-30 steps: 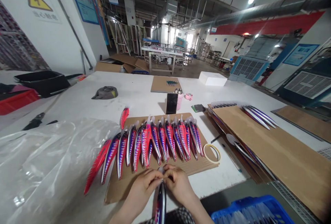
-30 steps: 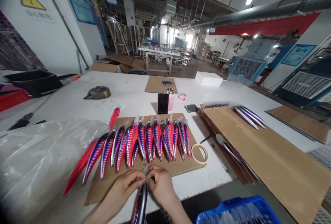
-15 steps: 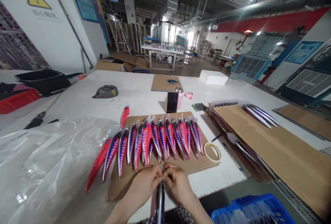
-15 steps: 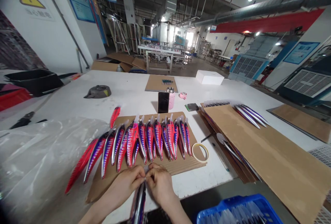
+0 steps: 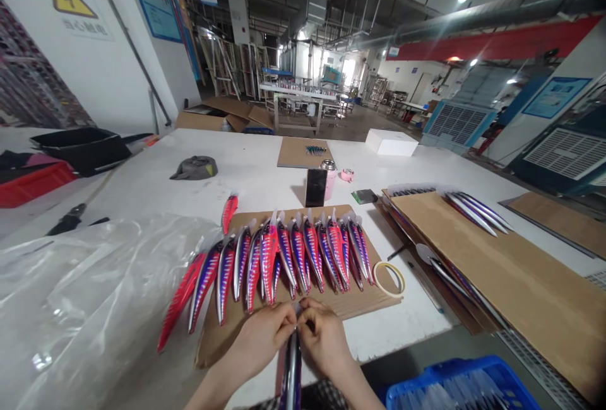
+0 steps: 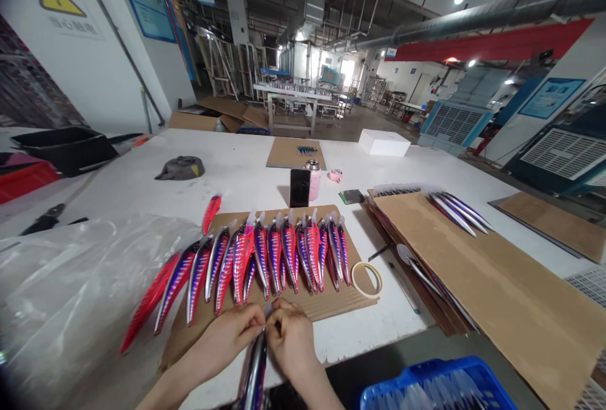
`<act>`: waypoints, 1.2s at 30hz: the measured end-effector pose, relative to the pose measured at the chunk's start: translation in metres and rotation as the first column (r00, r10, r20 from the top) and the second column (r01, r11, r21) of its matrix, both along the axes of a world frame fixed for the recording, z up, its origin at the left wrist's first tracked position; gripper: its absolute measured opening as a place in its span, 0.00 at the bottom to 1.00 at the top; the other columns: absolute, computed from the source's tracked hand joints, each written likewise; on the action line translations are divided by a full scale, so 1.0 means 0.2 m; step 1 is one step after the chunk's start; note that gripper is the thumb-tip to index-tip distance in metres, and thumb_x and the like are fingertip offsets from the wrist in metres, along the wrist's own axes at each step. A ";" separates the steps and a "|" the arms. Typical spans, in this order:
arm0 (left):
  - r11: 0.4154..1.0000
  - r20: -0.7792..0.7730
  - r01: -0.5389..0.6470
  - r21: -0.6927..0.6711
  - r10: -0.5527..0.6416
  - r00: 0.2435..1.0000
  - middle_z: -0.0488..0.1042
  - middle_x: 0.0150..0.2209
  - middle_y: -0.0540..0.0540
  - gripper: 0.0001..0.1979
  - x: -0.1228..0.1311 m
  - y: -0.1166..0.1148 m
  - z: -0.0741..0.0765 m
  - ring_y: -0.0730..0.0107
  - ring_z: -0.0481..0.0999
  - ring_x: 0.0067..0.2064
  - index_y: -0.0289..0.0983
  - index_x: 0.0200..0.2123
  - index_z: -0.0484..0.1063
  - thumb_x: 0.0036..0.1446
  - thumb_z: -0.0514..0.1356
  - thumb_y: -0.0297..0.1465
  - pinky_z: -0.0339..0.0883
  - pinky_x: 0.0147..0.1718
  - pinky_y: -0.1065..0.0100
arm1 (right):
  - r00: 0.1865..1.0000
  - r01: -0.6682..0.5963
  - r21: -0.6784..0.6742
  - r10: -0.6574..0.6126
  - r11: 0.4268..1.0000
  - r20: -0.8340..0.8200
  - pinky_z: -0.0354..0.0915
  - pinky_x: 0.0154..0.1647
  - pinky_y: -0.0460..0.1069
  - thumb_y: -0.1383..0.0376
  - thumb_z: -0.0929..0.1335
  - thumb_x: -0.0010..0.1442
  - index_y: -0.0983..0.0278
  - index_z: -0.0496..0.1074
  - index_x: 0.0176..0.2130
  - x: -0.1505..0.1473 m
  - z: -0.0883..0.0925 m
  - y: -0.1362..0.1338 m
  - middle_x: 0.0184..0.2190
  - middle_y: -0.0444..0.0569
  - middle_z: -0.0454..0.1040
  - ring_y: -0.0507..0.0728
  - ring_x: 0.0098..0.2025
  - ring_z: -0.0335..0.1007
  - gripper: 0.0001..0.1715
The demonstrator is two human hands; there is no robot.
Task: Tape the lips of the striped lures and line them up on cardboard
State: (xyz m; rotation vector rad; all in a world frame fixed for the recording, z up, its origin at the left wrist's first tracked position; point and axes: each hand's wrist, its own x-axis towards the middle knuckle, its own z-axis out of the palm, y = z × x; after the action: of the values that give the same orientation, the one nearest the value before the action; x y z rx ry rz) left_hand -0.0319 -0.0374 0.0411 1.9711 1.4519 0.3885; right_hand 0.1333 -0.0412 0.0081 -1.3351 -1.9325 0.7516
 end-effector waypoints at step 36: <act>0.946 0.149 -0.134 0.296 0.093 0.984 0.69 0.35 0.51 0.09 0.02 -0.11 -0.22 0.70 0.74 0.35 0.42 0.33 0.69 0.62 0.51 0.31 0.66 0.37 0.69 | 0.996 -0.090 -0.024 0.090 0.996 -0.024 0.61 0.52 0.49 0.78 0.66 0.53 0.62 0.76 0.37 0.05 -0.02 0.00 0.52 0.54 0.72 0.59 0.55 0.67 0.15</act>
State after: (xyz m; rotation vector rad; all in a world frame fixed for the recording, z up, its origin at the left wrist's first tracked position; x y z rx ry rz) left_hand -0.0280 -0.0600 -0.0036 2.0558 1.4943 0.8252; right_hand 0.1430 -0.0411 0.0037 -1.2553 -1.9817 0.8338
